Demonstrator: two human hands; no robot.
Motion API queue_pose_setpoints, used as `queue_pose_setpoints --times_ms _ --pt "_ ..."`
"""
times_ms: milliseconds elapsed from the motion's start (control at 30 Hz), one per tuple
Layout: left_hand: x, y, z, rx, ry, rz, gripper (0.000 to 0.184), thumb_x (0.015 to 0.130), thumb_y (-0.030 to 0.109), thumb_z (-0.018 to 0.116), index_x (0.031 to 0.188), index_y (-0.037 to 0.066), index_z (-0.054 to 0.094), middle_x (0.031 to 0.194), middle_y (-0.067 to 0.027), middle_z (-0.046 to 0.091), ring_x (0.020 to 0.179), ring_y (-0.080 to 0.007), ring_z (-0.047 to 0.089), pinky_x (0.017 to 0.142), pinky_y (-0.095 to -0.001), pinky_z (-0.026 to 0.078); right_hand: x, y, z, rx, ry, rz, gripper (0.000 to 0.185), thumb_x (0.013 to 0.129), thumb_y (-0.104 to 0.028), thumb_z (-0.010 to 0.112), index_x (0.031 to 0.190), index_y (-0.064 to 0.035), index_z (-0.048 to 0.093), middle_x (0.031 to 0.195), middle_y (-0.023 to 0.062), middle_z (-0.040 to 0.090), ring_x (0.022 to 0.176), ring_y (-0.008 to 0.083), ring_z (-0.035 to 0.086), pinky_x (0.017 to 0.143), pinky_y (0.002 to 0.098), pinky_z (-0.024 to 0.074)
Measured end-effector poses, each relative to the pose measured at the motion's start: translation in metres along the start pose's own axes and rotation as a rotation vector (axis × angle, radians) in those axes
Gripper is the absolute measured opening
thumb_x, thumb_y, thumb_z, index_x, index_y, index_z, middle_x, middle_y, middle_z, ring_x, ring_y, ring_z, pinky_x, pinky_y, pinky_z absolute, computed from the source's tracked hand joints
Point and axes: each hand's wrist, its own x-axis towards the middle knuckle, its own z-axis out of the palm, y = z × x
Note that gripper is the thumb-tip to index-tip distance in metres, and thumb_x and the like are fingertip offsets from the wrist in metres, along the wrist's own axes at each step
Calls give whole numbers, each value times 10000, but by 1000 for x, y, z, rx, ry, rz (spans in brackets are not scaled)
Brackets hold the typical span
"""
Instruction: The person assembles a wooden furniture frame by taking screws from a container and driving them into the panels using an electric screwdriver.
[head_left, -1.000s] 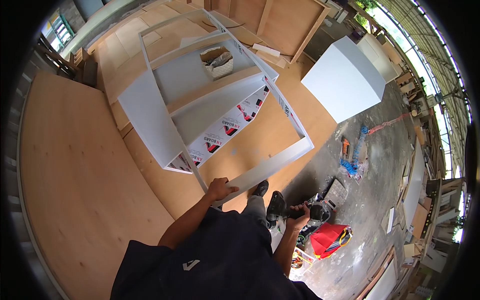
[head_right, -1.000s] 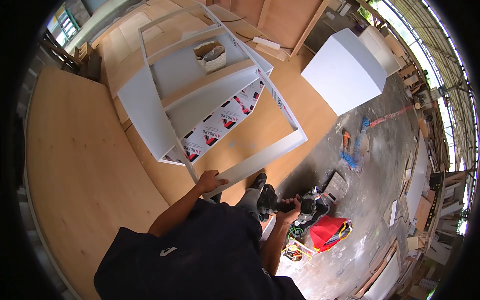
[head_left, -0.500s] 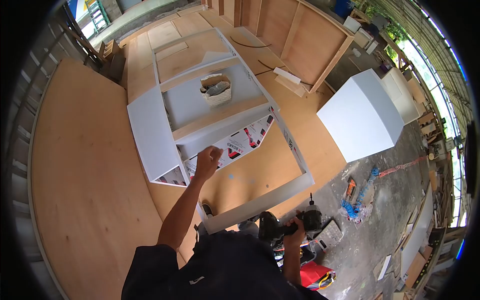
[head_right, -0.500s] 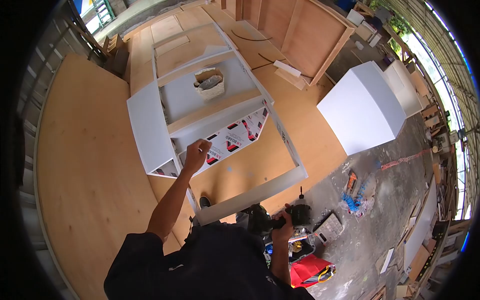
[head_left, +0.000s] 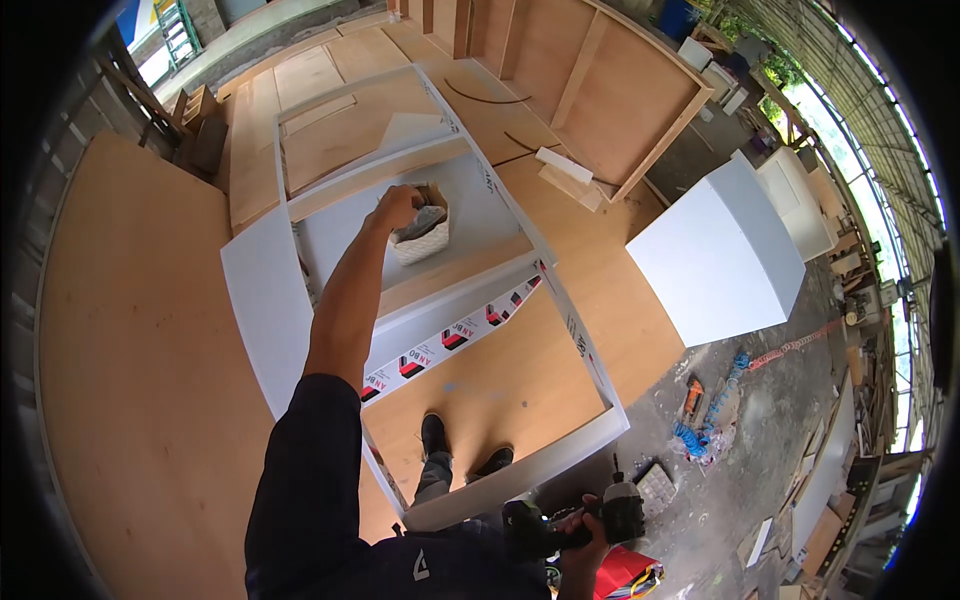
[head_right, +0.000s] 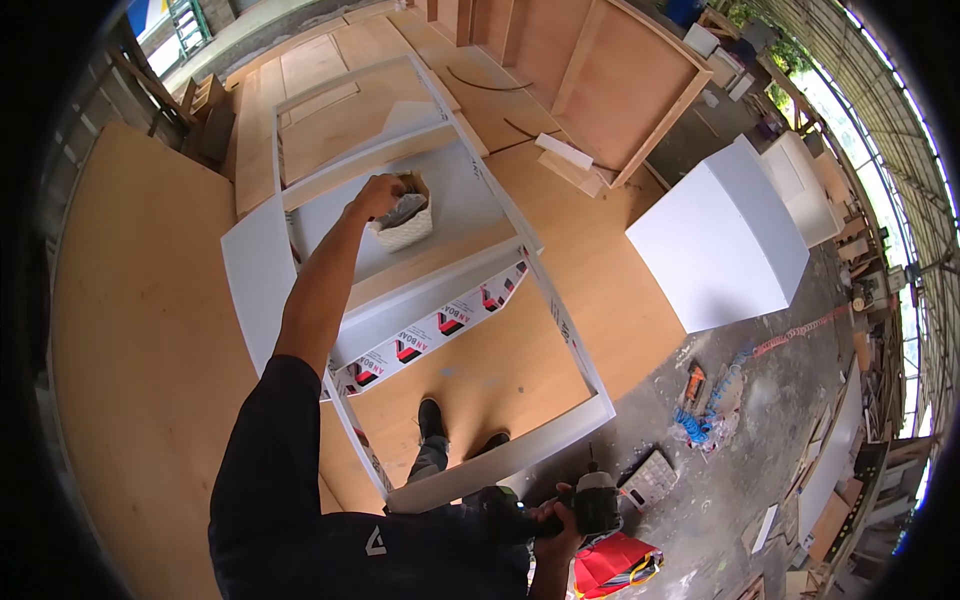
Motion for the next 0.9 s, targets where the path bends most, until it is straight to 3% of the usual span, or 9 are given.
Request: queue_pose_setpoints --times_ms 67,167,233,267,333,367,667,900 --pt "21 -22 21 270 -19 111 434 693 -1 619 1103 135 663 1087 -164 643 1030 -328 606 886 -394 486 -9 5 -2 -14 42 12 419 787 -158 559 1184 -36 504 656 48 491 610 178 488 633 373 431" --pt "23 -27 25 278 -160 176 363 679 28 663 1036 94 675 1013 -192 653 966 -359 615 867 -391 481 -14 17 -5 35 68 43 422 789 -176 560 1190 -56 508 672 43 501 618 176 491 651 373 420" --pt "24 -30 28 198 -95 188 368 751 47 603 1113 101 647 1114 -193 624 1036 -362 594 912 -410 457 -17 22 8 5 57 52 422 794 -172 566 1196 -59 504 688 40 507 624 176 493 655 371 417" --pt "23 -33 35 195 -114 198 368 751 47 603 1113 101 647 1114 -193 624 1036 -362 594 912 -410 457 -17 25 13 11 78 51 422 794 -172 566 1196 -59 504 688 40 507 624 176 493 655 371 417" --pt "26 -42 47 179 46 64 284 849 112 518 1102 66 639 1096 -207 627 1025 -369 598 896 -416 460 -12 30 23 -25 13 81 422 799 -172 572 1196 -46 500 691 44 508 636 175 496 654 367 417" --pt "27 -47 53 106 87 31 289 914 157 418 1058 31 635 1070 -223 629 997 -370 611 865 -428 473 -10 31 29 -27 0 86 426 799 -169 575 1194 -30 496 689 51 501 644 175 493 653 359 416" --pt "16 -31 38 269 38 -31 132 748 8 590 871 -15 633 956 -253 637 964 -411 604 807 -473 490 -7 37 67 -121 -78 89 446 768 -154 591 1172 6 491 681 50 484 641 168 482 653 353 416" --pt "16 -37 49 352 29 73 147 761 16 576 881 -10 656 899 -242 649 922 -396 626 797 -462 508 -10 48 65 -114 -63 69 451 754 -147 590 1167 4 495 681 51 483 652 173 491 670 354 417"
